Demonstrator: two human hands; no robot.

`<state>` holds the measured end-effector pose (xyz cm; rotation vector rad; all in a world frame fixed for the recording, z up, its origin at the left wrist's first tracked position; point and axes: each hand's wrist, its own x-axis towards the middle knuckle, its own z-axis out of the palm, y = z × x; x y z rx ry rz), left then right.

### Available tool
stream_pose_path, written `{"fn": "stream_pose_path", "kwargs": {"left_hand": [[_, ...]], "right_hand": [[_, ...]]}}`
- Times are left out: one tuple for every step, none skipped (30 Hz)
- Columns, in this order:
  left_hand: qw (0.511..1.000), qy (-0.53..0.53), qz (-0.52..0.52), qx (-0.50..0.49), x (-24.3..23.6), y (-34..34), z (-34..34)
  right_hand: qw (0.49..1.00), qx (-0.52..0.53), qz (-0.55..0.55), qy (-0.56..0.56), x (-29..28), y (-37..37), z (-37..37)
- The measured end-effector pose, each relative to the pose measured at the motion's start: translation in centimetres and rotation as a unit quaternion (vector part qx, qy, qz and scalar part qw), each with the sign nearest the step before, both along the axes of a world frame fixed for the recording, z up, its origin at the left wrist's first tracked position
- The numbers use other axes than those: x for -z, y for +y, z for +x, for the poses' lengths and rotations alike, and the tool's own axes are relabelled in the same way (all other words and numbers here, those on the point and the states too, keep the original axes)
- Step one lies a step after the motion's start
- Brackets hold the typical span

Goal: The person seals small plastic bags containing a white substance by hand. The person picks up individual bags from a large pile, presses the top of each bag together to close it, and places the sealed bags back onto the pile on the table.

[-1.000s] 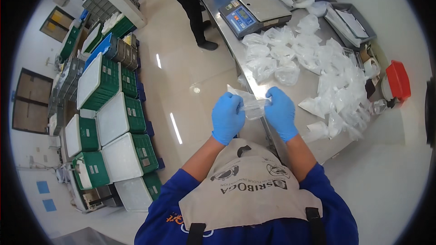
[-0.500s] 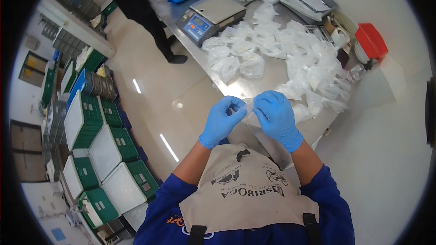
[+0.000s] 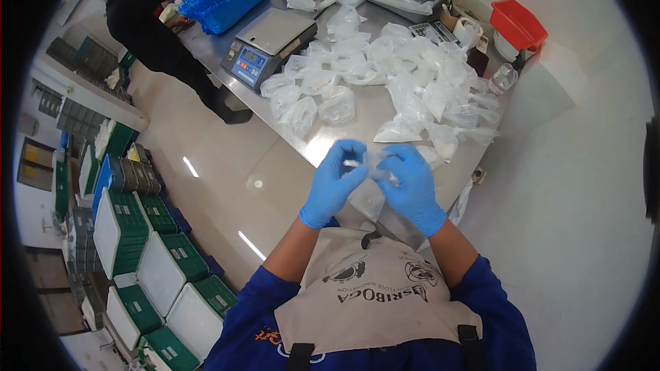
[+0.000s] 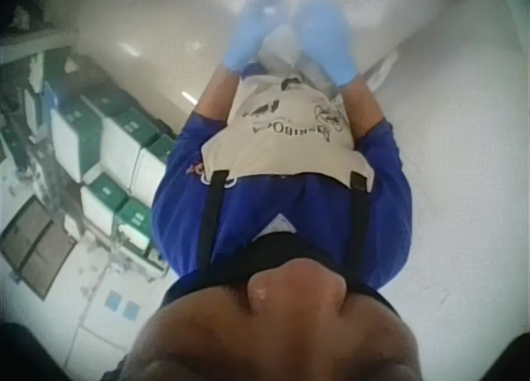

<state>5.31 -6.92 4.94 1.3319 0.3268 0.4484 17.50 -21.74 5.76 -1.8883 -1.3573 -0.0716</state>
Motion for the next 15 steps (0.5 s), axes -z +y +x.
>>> {"fn": "stream_pose_path", "kwargs": {"left_hand": [[0.995, -0.003, 0.102, -0.017, -0.1, 0.3, 0.2], [0.978, -0.006, 0.203, -0.035, 0.0, 0.8, 0.4], [0.961, 0.006, 0.275, -0.021, 0.5, 1.2, 0.6], [0.938, 0.012, 0.346, -0.013, 0.8, 1.6, 0.6], [0.933, 0.022, 0.359, 0.003, 2.2, 1.5, 0.5], [0.927, 0.035, 0.373, 0.016, 3.8, 1.4, 0.4], [0.921, 0.049, 0.386, 0.029, 4.3, 1.3, 0.3], [0.927, 0.036, 0.373, 0.032, 4.5, 1.3, 0.4], [0.933, 0.025, 0.357, 0.035, 4.5, 1.3, 0.4], [0.940, 0.015, 0.338, 0.040, 4.6, 1.0, 0.3], [0.947, 0.005, 0.319, 0.045, 4.6, 0.9, 0.3], [0.940, 0.016, 0.339, 0.046, 4.2, 0.9, 0.7], [0.932, 0.028, 0.358, 0.047, 3.6, 1.1, 1.0], [0.924, 0.039, 0.377, 0.047, 2.8, 1.1, 1.4], [0.944, 0.034, 0.323, 0.051, 1.7, 1.0, 1.8]], "right_hand": [[0.999, 0.001, 0.015, 0.028, -0.7, 0.0, 0.6], [0.998, 0.002, 0.030, 0.056, -1.4, 0.0, 1.2], [0.998, -0.014, 0.038, 0.055, -2.1, 0.0, 1.8], [0.997, -0.031, 0.048, 0.049, -2.9, 0.0, 2.3], [0.996, -0.048, 0.058, 0.043, -3.6, 0.1, 2.9], [0.995, -0.028, 0.091, -0.004, -4.2, 0.2, 4.2], [0.991, -0.007, 0.123, -0.049, -4.5, 0.1, 6.0], [0.983, 0.014, 0.156, -0.093, -4.8, -0.1, 7.6], [0.985, 0.045, 0.153, -0.063, -5.7, -0.4, 8.5], [0.986, 0.079, 0.146, -0.033, -7.4, -1.1, 9.1], [0.984, 0.112, 0.139, -0.002, -8.4, -1.4, 9.4], [0.984, 0.091, 0.152, 0.008, -8.7, -1.6, 9.5], [0.983, 0.071, 0.166, 0.018, -9.0, -1.4, 9.3], [0.982, 0.050, 0.179, 0.028, -9.3, -1.1, 9.1], [0.986, -0.003, 0.165, 0.029, -9.7, -0.4, 8.8]]}}
